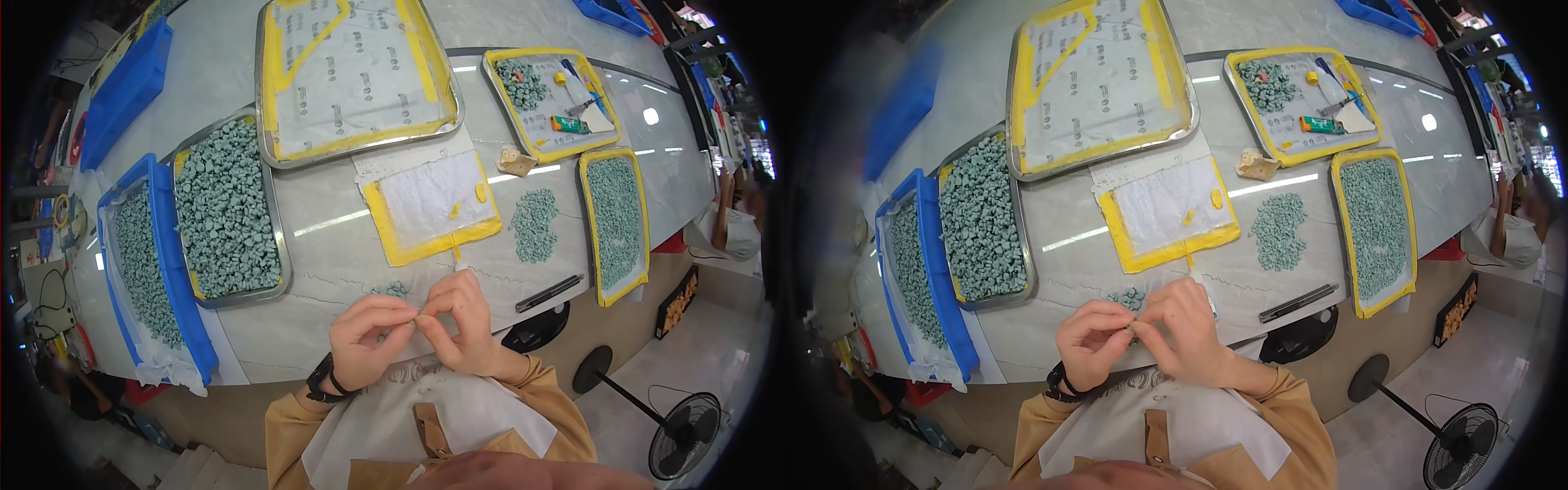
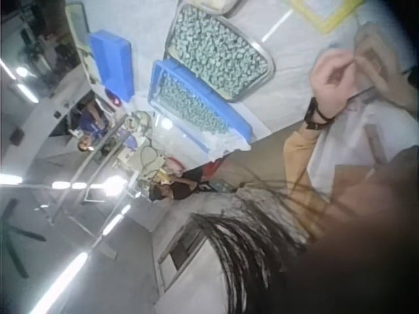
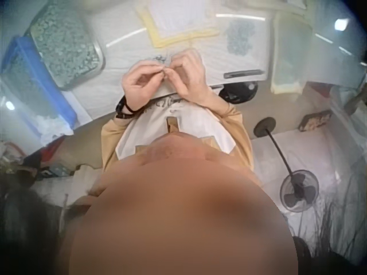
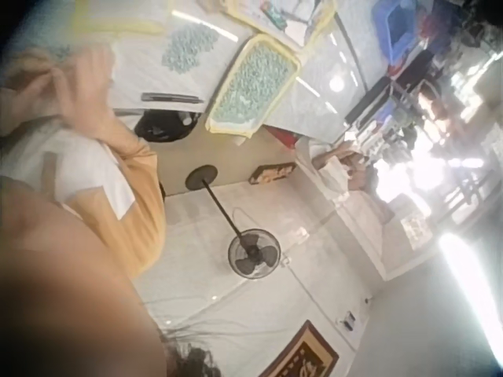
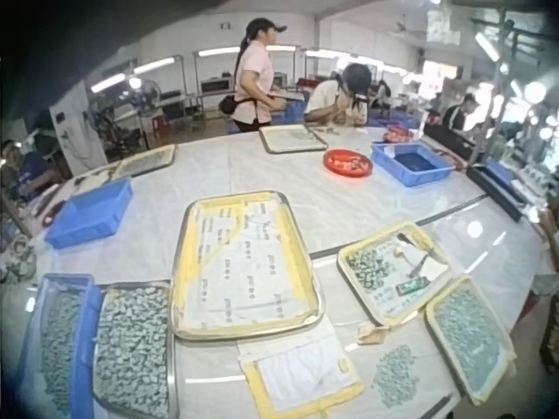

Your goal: Assemble small green flower-shaped plastic components using a squeeze bottle at a factory workbench.

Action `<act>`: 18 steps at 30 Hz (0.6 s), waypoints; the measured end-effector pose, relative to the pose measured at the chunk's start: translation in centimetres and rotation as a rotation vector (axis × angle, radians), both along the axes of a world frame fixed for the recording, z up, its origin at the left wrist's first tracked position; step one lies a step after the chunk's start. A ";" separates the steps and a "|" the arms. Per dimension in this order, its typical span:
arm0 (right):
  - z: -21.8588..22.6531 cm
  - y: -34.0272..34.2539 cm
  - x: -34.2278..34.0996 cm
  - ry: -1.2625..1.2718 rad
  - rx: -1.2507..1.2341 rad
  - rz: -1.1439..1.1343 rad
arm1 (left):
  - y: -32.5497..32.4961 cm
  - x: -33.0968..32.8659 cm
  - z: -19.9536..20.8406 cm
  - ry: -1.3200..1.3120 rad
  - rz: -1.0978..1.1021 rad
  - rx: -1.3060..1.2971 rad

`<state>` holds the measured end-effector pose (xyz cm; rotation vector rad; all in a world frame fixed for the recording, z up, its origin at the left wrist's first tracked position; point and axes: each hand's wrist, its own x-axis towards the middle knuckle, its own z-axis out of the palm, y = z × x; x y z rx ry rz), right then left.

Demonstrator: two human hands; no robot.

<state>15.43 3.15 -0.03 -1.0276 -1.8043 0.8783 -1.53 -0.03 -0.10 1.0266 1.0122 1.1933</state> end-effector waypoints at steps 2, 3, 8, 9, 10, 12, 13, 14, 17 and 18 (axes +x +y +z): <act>0.3 0.2 0.1 0.008 0.027 0.016 | 0.1 -0.3 -0.4 -0.018 -0.013 0.017; 0.5 0.3 0.3 0.028 0.004 0.039 | 0.1 -0.4 -0.5 -0.038 -0.027 0.018; 0.7 0.6 0.9 0.021 -0.010 0.078 | 0.1 -0.7 -0.4 -0.038 -0.030 -0.002; 0.7 0.7 1.0 0.022 -0.004 0.078 | 0.2 -0.7 -0.4 0.007 -0.037 0.015; 0.7 0.7 1.0 0.023 0.001 0.079 | 0.3 -0.8 -0.3 0.007 -0.039 0.020; 0.9 0.9 1.1 0.021 -0.002 0.078 | 0.6 -0.7 0.1 0.092 -0.056 0.055; 0.9 1.0 1.2 0.021 -0.009 0.081 | 0.7 -0.7 0.2 0.090 -0.060 0.058; 0.9 1.0 1.2 0.021 -0.008 0.079 | 0.7 -0.7 0.3 0.113 -0.053 0.071; 0.8 1.1 1.3 0.041 -0.038 0.097 | 0.7 -0.7 0.3 0.150 -0.054 0.109; 0.8 1.1 1.3 0.046 -0.046 0.103 | 0.8 -0.7 0.3 0.164 -0.062 0.134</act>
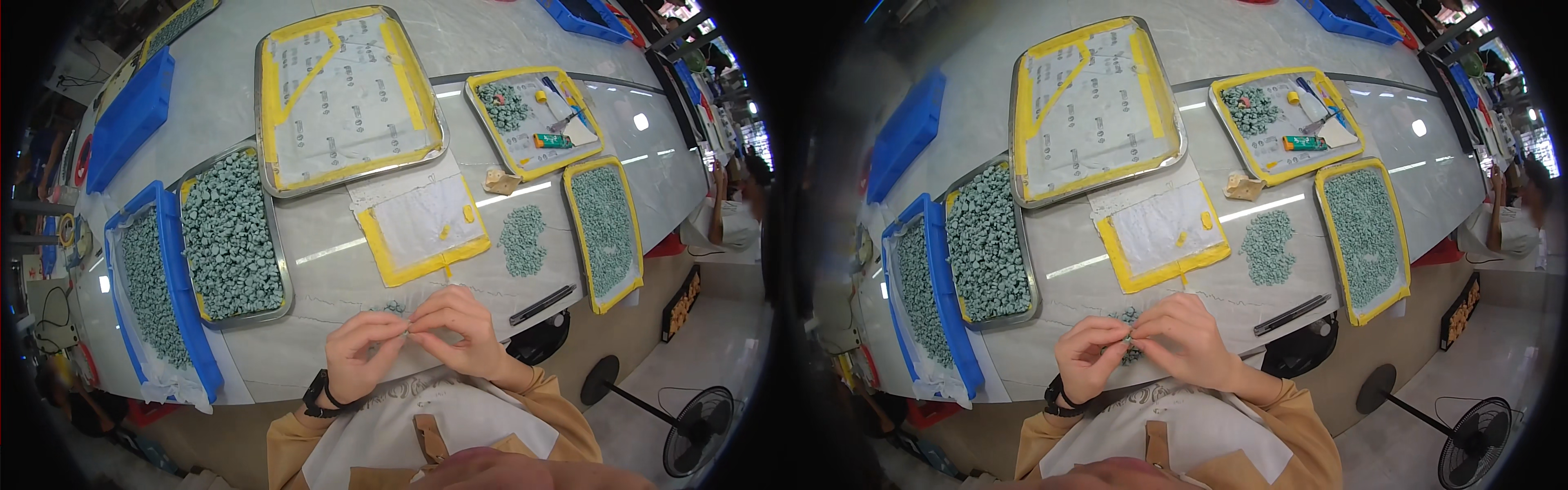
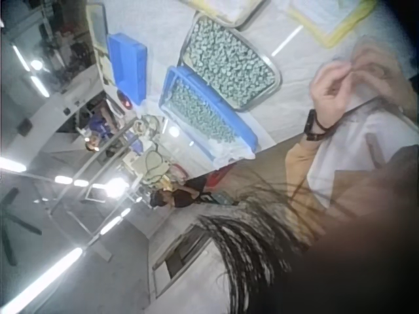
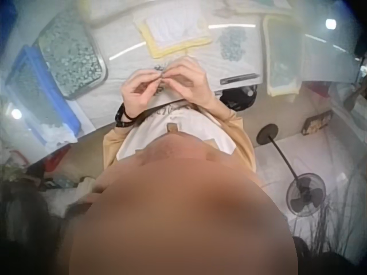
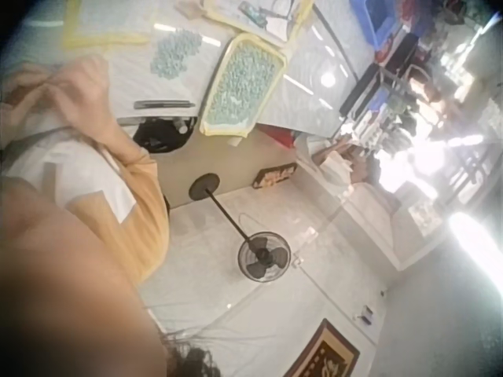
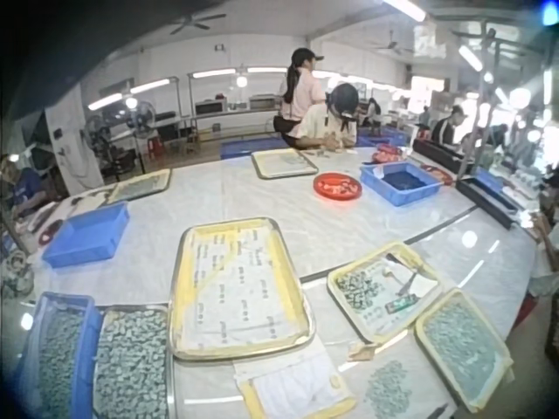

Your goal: Assemble small green flower-shaped plastic components using a squeeze bottle at a factory workbench.

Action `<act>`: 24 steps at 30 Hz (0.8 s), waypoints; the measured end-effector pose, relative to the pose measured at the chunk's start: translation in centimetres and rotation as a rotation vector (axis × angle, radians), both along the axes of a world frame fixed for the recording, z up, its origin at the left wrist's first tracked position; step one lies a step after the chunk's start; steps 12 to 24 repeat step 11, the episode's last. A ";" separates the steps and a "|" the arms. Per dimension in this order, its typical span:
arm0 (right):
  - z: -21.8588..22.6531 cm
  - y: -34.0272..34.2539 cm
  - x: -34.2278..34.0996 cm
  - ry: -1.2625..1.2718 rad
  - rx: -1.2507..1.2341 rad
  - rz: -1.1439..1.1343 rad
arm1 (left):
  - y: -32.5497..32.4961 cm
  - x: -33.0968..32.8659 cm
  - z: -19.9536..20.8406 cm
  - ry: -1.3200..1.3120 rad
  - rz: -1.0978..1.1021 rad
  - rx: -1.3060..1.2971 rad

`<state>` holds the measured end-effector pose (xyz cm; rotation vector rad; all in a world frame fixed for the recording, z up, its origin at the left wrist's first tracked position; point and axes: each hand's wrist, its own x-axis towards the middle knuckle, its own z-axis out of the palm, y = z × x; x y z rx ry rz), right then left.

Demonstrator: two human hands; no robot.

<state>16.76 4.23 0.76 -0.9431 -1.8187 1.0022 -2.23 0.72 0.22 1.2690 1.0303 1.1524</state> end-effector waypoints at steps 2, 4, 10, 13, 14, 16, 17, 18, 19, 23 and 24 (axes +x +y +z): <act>0.0 -0.1 0.1 0.006 -0.010 0.005 | -0.1 0.1 0.1 -0.007 -0.004 -0.019; 0.0 -0.1 0.2 0.018 -0.036 0.003 | -0.2 0.2 0.1 -0.014 -0.008 -0.038; 0.0 -0.1 0.4 0.025 -0.056 0.010 | -0.3 0.3 -0.1 -0.010 -0.004 -0.056; 0.1 -0.1 0.4 0.028 -0.070 0.011 | -0.3 0.3 0.0 -0.005 -0.007 -0.058; 0.1 -0.1 0.4 0.028 -0.070 0.011 | -0.3 0.3 0.0 -0.005 -0.007 -0.058; 0.1 -0.1 0.4 0.028 -0.070 0.011 | -0.3 0.3 0.0 -0.005 -0.007 -0.058; 0.1 -0.1 0.4 0.028 -0.070 0.011 | -0.3 0.3 0.0 -0.005 -0.007 -0.058; 0.1 -0.1 0.4 0.028 -0.070 0.011 | -0.3 0.3 0.0 -0.005 -0.007 -0.058; 0.1 -0.1 0.4 0.028 -0.070 0.011 | -0.3 0.3 0.0 -0.005 -0.007 -0.058; 0.1 -0.1 0.4 0.028 -0.070 0.011 | -0.3 0.3 0.0 -0.005 -0.007 -0.058; 0.1 -0.1 0.4 0.028 -0.070 0.011 | -0.3 0.3 0.0 -0.005 -0.007 -0.058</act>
